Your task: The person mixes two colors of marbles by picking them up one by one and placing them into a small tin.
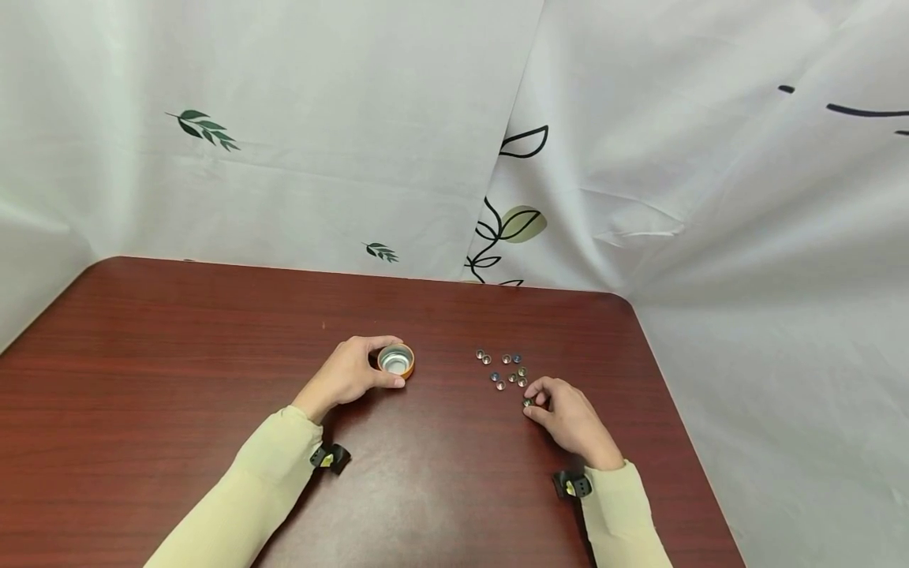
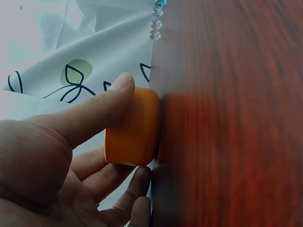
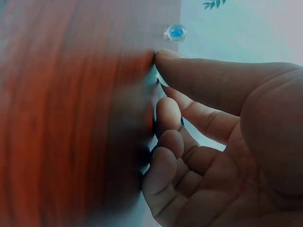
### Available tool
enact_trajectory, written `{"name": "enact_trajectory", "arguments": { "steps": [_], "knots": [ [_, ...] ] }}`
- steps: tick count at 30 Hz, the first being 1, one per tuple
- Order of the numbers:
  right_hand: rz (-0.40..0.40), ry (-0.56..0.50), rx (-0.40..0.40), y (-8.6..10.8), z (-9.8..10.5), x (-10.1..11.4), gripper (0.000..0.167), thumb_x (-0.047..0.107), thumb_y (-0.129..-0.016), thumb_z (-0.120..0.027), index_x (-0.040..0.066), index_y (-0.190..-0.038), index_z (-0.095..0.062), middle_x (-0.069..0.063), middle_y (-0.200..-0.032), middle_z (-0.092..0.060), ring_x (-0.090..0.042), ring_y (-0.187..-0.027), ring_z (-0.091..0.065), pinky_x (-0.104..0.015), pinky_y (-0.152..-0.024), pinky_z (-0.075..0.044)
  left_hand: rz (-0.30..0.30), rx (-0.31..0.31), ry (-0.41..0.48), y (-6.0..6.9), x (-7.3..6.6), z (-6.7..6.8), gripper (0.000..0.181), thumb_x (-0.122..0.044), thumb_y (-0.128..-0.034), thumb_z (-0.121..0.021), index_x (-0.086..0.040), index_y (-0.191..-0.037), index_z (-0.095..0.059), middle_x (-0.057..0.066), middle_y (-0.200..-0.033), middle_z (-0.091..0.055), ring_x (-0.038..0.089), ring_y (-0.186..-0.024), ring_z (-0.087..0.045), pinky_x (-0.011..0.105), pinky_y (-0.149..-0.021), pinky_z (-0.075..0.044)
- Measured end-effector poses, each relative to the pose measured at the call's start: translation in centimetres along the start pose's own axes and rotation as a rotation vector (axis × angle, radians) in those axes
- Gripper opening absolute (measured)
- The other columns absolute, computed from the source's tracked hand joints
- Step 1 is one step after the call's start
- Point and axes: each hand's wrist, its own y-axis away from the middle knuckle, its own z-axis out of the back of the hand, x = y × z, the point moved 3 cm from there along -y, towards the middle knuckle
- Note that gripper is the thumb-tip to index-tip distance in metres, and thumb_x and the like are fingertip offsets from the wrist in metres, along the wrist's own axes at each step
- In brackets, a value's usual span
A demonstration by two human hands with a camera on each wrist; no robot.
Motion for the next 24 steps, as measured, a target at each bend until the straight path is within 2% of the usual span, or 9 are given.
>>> {"name": "enact_trajectory", "arguments": {
  "steps": [9, 24],
  "knots": [
    [-0.009, 0.007, 0.001, 0.06, 0.06, 0.09, 0.011, 0.012, -0.09, -0.076, 0.015, -0.095, -0.066, 0.004, -0.084, -0.054, -0.01, -0.068, -0.045, -0.028, -0.066, -0.038, 0.023, 0.009, 0.026, 0.07, -0.05, -0.07, 0.058, -0.02, -0.0742, -0.091, -0.021, -0.128, -0.07, -0.001, -0.109, -0.071, 0.021, -0.106, -0.062, 0.039, -0.09, -0.049],
    [-0.012, -0.012, -0.007, 0.21, 0.06, 0.26, 0.012, 0.012, -0.09, -0.076, 0.017, -0.091, -0.065, 0.004, -0.083, -0.053, -0.009, -0.068, -0.045, -0.028, -0.066, -0.038, 0.026, -0.01, 0.012, 0.13, -0.18, -0.12, 0.059, -0.018, -0.0726, -0.092, -0.022, -0.128, -0.071, 0.0, -0.11, -0.071, 0.022, -0.107, -0.062, 0.04, -0.09, -0.05]
  ]
}}
